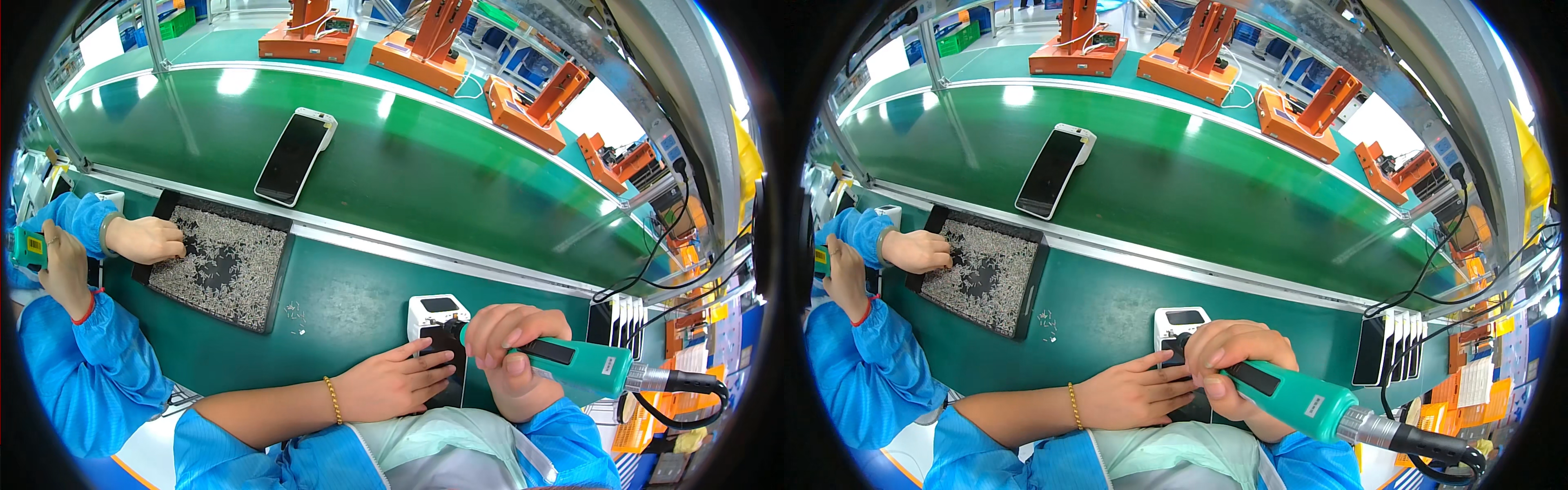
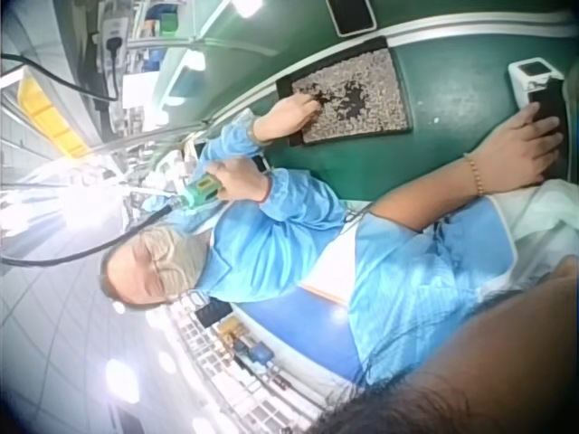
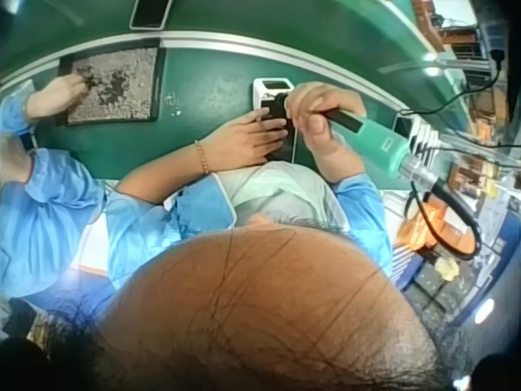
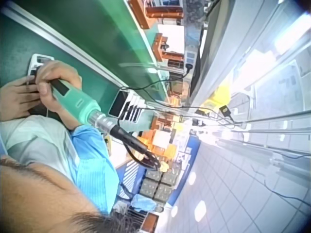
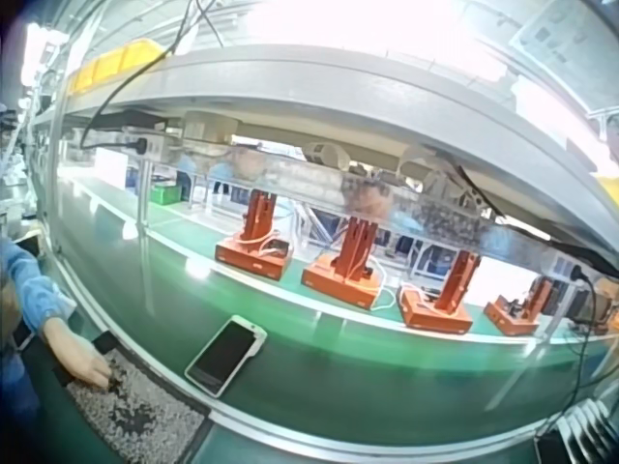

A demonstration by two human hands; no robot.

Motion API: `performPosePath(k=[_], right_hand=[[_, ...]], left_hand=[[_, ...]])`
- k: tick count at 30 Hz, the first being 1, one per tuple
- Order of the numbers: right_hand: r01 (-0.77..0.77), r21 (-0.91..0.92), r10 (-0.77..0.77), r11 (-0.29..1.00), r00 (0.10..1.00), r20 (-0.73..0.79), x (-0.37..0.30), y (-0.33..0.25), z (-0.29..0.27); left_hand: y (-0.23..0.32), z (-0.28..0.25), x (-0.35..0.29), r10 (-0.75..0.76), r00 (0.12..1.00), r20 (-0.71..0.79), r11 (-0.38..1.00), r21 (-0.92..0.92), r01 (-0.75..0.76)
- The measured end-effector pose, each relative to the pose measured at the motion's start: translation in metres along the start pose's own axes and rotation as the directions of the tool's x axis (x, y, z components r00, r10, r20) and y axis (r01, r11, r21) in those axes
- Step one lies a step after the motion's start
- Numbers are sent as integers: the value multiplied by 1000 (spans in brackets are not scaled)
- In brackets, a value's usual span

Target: The person fastens screws into handheld electronic devices using an electric screwdriver.

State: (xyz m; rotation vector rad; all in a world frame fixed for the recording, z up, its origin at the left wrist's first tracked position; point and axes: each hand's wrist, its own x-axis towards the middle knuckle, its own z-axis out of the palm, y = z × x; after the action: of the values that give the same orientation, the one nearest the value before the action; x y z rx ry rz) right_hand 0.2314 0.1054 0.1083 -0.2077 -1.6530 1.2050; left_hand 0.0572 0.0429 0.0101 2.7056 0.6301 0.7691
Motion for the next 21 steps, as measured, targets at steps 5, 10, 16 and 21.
performPosePath(k=[5,10,16,21], right_hand=[[-1,-7,1,1000,1000,13,1,1,0],[20,-26,-19,999,999,33,0,3,-2],[95,-9,-95,995,996,2,2,6,2],[42,-87,-35,995,996,81,10,3,6]], left_hand=[[0,-2,0,-1,1000,14,1000,1,1],[0,-1,0,-6,1000,9,1000,-8,6],[1,-2,2,-6,1000,9,1000,-21,6],[-1,-1,-1,-14,1000,25,998,-53,16]])
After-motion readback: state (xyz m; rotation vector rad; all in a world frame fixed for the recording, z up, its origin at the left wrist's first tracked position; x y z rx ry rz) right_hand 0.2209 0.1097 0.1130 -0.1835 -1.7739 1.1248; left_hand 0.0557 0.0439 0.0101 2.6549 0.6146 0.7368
